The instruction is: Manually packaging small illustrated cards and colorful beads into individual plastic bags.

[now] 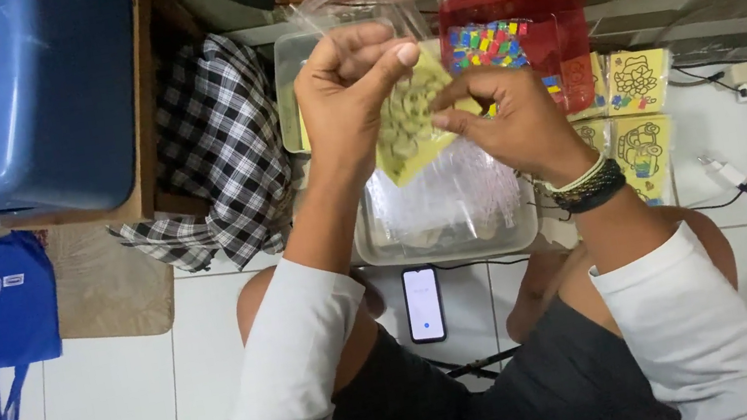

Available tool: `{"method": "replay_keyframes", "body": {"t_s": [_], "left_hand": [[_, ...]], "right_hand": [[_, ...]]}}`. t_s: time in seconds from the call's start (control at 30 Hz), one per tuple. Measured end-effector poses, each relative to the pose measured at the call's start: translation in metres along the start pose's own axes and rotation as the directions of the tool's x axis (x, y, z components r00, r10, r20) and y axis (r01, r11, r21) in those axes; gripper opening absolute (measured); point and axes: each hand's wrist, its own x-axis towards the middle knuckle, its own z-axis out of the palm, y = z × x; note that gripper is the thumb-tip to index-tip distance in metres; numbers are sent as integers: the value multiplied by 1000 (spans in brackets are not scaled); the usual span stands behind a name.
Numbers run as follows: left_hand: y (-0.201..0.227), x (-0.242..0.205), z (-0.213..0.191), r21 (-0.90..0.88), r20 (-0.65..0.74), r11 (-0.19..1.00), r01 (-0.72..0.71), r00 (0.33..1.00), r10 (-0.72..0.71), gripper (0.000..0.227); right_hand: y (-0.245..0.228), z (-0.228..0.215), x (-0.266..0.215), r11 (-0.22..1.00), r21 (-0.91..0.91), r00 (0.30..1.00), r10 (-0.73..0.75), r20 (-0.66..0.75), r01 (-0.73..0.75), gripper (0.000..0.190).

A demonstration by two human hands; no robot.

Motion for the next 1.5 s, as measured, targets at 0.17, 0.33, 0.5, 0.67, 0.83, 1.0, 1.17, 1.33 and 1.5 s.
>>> {"method": "replay_keyframes", "body": {"t_s": [0.17,0.33,0.5,0.67,0.83,1.0,1.17,1.33,1.5], "left_hand": [[-1,3,5,-64,46,998,-22,999,25,21],[1,4,4,-123,140,992,15,990,3,25],[-1,2,10,-103,23,993,56,998,-54,31],[-4,3,4,-153,148,985,80,987,-57,29],[-15,3,7,-256,-8,967,18,1000,-21,27],[-21,4,6,-261,4,965,25,1000,-25,26],[-8,4,-6,-141,166,980,143,979,-119,37],[17,8,-30,152,400,953,263,865,-303,53],[6,-4,-20,578,449,815,34,821,-353,61]], "right_hand": [[13,-3,-2,999,41,996,-2,-94,6,6],[14,-8,-4,999,32,986,-30,-165,36,11],[19,-4,-3,999,23,976,-37,-214,42,14],[26,-5,-3,998,38,976,-32,-217,41,17],[15,-2,-3,976,217,985,35,-168,2,12],[32,-1,-1,888,457,970,158,-185,-57,7],[47,-22,0,914,392,905,77,-418,104,3],[24,-51,-2,895,-347,895,-373,-245,278,15],[35,-39,2,670,-638,891,-451,56,380,16]]}}
